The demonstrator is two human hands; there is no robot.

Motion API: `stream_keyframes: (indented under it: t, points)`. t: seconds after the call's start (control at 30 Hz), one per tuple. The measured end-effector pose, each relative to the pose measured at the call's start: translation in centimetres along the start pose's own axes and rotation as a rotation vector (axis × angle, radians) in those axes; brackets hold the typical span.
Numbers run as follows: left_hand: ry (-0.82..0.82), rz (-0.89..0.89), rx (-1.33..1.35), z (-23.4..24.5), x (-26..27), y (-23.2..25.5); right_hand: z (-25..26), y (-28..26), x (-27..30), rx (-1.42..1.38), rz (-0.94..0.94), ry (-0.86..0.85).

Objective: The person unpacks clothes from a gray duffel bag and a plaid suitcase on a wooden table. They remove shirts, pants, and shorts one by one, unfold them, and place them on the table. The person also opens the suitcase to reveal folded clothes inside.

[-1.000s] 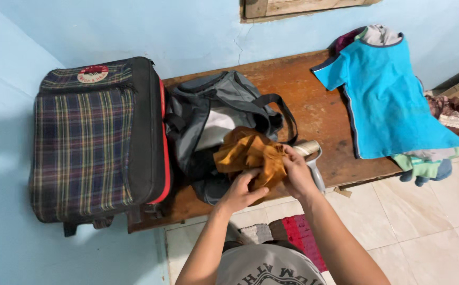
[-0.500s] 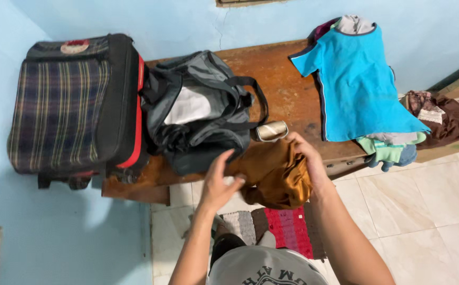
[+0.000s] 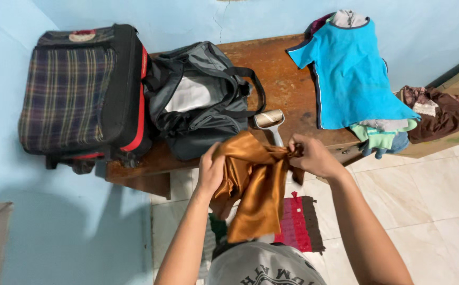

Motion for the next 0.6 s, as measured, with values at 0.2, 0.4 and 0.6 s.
stream_keyframes:
  t: [0.2,0.4,0.6]
  points:
    - [-0.036,0.052,0.258,3.1,-1.3,-1.6,0.5,1.7,0.9,-0.189,0.077,0.178]
    - [0.232,0.331,0.622,10.0,-3.1,-4.1,0.3,4.0,2.9,-0.796,-0.157,0.194]
    - [0.163,0.177,0.452,9.8,-4.8,-2.2,2.1,0.3,5.5,0.145,-0.179,-0.096]
Point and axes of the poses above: each hand's wrist, its own x-axis away from the middle knuckle, its own z-axis out of the back of the hand, y = z × x, the point moved 10 cm from there along -x, towards the middle knuckle, and after that the axes turned 12 degrees about y, right-handed, at the moved point
